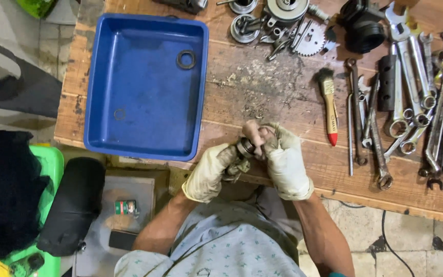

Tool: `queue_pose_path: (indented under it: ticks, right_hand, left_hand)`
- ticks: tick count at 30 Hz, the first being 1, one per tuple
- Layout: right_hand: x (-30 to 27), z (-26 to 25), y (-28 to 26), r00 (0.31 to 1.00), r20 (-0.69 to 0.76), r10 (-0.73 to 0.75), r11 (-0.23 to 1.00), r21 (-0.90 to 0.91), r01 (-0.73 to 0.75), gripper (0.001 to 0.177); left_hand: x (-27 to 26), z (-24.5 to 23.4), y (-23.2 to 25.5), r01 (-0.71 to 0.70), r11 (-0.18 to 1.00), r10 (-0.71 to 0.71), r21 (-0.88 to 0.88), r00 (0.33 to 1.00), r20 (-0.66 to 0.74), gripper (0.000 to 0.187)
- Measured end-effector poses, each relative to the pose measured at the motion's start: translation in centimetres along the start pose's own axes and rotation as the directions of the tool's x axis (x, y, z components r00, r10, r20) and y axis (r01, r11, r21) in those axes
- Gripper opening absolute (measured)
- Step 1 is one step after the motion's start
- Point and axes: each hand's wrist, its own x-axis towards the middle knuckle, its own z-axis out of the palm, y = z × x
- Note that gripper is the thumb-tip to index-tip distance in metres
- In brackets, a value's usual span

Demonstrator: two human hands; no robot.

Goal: The person cleans several small mechanical parts, including a camshaft and a metal ring, using a cloth. They wipe each part thoroughly and place them into a blue tray on the workbench. The person also wipes the inside of the blue tray with the cloth.

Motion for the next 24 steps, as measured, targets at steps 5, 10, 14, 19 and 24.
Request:
queue_pose_path:
  ticks: [5, 10, 14, 19, 24]
  right_hand:
    - [-2.2, 1.5, -4.8, 0.988, -0.036, -0.149, 0.988, -0.050, 0.147, 0.031]
    - [-1.6, 1.4, -3.6, 0.884, 0.021, -0.467, 0.870, -0.170, 0.464, 0.050]
    - [-1.0, 1.3, -1.6, 0.755, 0.093, -0.649, 0.569, -0.599, 0.564, 0.040]
    - [-0.9, 0.8, -1.0, 0.664, 0.131, -0.736, 0.398, -0.710, 0.581, 0.029]
    - [-1.5, 1.1, -4.3, 0.935, -0.019, -0.353, 0.935, 0.008, 0.353, 0.024]
  left_hand:
    - [-1.1, 0.7, 3.3, -0.041, 0.998, 0.041, -0.055, 0.999, 0.003, 0.033]
    - [1.8, 0.2, -0.1, -0.309, 0.921, 0.304, 0.238, 0.951, 0.061, 0.019]
    - [0.8, 1.3, 2.0, -0.311, 0.921, 0.304, 0.236, 0.950, 0.066, 0.027]
    - [-0.5, 1.5, 2.4, -0.278, 0.933, 0.273, 0.228, 0.960, 0.054, 0.038]
    - [0.0, 0.2, 0.7, -0.264, 0.889, 0.268, 0.374, 0.962, 0.044, 0.029]
